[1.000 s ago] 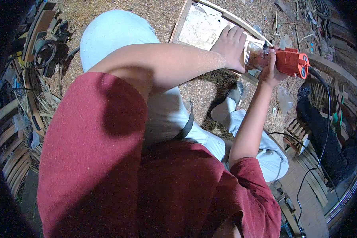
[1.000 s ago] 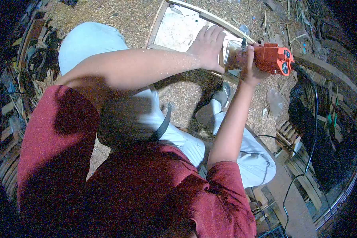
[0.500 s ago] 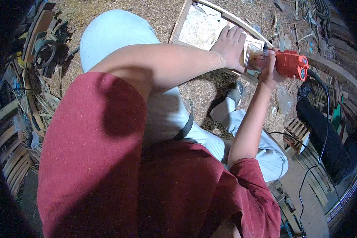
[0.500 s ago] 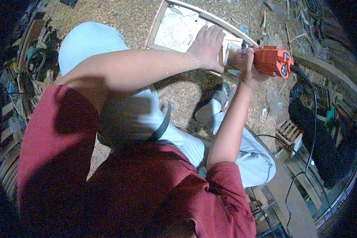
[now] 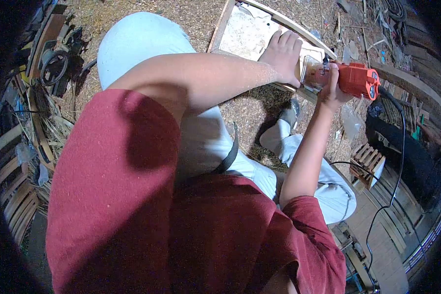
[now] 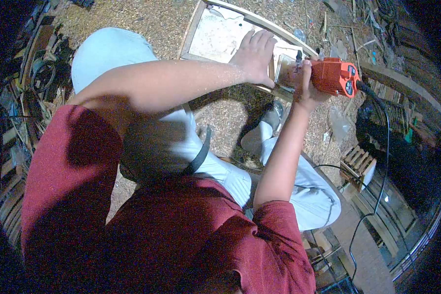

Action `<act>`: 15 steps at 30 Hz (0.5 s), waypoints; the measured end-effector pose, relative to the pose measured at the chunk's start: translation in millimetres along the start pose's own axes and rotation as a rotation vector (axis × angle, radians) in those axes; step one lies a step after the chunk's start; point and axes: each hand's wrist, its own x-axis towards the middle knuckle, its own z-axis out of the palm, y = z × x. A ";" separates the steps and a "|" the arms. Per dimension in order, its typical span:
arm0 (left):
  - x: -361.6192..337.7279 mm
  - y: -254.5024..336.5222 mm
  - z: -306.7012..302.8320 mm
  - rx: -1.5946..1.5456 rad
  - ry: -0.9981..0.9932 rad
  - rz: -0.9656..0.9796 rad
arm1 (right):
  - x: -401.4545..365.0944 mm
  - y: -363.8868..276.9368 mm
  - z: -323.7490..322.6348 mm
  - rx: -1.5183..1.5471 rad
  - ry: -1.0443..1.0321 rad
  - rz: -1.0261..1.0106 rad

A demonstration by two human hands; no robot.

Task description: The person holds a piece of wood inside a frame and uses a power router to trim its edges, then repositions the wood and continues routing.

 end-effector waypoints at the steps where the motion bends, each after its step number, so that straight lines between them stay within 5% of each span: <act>1: -0.1 -0.2 -0.8 -0.002 -0.002 -0.002 | -0.1 0.3 -0.2 0.010 0.001 -0.006; 15: -2.1 -1.4 0.1 0.031 -0.018 0.047 | -5.1 -9.3 -0.6 0.042 -0.016 -0.042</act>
